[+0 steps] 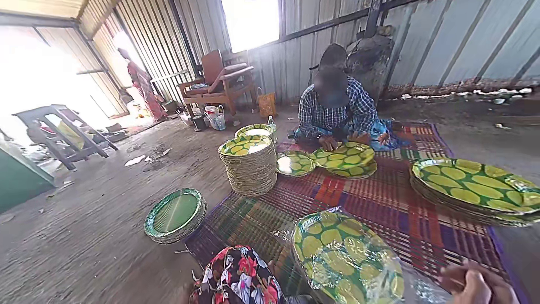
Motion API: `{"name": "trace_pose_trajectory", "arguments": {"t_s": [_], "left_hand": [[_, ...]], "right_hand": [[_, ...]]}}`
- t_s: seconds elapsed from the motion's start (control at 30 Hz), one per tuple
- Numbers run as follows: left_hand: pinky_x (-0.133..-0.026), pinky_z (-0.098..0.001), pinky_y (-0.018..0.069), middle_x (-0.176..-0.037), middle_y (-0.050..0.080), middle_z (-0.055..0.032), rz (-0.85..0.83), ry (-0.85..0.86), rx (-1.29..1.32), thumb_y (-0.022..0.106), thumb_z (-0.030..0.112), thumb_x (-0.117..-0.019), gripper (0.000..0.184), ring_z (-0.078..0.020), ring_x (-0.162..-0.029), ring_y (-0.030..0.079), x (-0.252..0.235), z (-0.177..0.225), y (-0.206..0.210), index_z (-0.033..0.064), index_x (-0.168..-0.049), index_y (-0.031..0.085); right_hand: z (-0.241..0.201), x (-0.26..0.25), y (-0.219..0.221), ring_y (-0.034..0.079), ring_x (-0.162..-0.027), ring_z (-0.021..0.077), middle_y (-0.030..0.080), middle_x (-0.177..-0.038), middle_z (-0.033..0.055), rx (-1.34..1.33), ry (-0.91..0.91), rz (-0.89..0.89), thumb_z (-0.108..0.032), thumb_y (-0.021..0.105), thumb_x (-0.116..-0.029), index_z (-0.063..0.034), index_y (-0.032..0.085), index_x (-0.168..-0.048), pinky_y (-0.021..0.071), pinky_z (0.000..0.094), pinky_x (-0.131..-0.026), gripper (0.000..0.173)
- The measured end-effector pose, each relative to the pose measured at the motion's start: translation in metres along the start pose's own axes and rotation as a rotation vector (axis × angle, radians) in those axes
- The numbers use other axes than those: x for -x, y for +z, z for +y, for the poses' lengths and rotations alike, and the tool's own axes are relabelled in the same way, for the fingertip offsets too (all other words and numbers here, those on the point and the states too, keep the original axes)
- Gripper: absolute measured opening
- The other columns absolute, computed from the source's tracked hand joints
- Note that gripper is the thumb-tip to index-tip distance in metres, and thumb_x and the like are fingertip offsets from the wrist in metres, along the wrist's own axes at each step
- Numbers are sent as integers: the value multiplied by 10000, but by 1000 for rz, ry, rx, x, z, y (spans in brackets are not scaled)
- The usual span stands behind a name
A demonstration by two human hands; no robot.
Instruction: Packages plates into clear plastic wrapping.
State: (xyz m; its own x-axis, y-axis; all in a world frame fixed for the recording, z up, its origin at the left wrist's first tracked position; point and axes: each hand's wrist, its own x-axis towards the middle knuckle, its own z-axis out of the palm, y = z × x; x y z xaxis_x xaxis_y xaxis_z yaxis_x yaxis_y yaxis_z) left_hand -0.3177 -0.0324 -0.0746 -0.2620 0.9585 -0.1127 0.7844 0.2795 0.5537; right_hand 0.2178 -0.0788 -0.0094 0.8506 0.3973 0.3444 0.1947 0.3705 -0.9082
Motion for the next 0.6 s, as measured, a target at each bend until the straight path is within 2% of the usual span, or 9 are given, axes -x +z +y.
{"name": "trace_pose_trajectory", "arguments": {"t_s": [0.03,0.1,0.17,0.23,0.27,0.33,0.43,0.53,0.6], "left_hand": [[-1026,-600,471,-1278,610,-330,-133,-83,-7,397,265,-1103,457,-450,-1208,597,-22,6,-1,-90,-1329,576],[-1035,-641,464,-1268,643,-319,-58,-28,-216,421,247,-1087,430,-480,-1219,611,-74,16,13,-52,-1336,605],[-1092,-587,439,-1337,635,-246,2,39,-270,445,223,-1091,386,-412,-1279,593,-110,50,15,14,-1375,601],[-1134,-543,412,-1427,577,-231,82,189,-254,532,190,-1058,416,-393,-1347,541,-130,102,15,16,-1436,553],[-1158,-529,388,-1474,537,-238,128,285,-257,567,191,-1042,466,-394,-1385,506,-139,129,14,0,-1464,519],[-1221,-512,299,-1583,406,-244,180,442,-280,619,205,-1008,600,-384,-1484,380,-161,180,11,-26,-1525,420],[-1250,-545,195,-1643,249,-295,287,643,-311,739,185,-905,829,-409,-1545,235,-209,255,13,-80,-1560,307],[-1253,-566,147,-1684,141,-262,295,627,-415,822,186,-847,1003,-388,-1575,131,-271,318,10,-39,-1604,204],[-1256,-565,136,-1691,159,-229,264,550,-494,875,215,-798,1090,-358,-1581,123,-311,346,13,-9,-1616,189]], "right_hand": [[0,-15,10,587,-742,-52,575,-926,-81,4,-39,35,-160,364,-1069,43,489,-1229,510,149,-661,287],[23,-32,23,576,-741,-64,566,-935,-39,28,-68,111,-160,377,-1065,84,492,-1228,499,126,-661,316],[66,-26,21,570,-821,-15,558,-1007,62,147,-22,121,-189,375,-1071,126,484,-1248,495,157,-735,377],[110,-5,5,611,-1010,233,600,-1153,294,348,30,77,-183,392,-1072,187,500,-1283,504,340,-915,440],[126,2,-3,619,-1102,363,600,-1212,369,445,50,41,-172,412,-1076,190,525,-1290,481,442,-994,435],[142,6,-14,598,-1179,458,592,-1258,388,561,92,-7,-174,432,-1072,159,553,-1302,439,541,-1048,422],[151,1,-22,585,-1200,482,593,-1261,386,615,87,-1,-158,437,-1065,156,558,-1298,427,560,-1057,409],[157,0,-18,611,-1154,495,604,-1229,402,661,79,-28,-117,448,-1060,179,564,-1272,450,550,-1034,382],[160,-2,-15,615,-1140,498,599,-1233,413,655,79,-50,-94,454,-1050,193,556,-1271,459,542,-1027,376]]}}
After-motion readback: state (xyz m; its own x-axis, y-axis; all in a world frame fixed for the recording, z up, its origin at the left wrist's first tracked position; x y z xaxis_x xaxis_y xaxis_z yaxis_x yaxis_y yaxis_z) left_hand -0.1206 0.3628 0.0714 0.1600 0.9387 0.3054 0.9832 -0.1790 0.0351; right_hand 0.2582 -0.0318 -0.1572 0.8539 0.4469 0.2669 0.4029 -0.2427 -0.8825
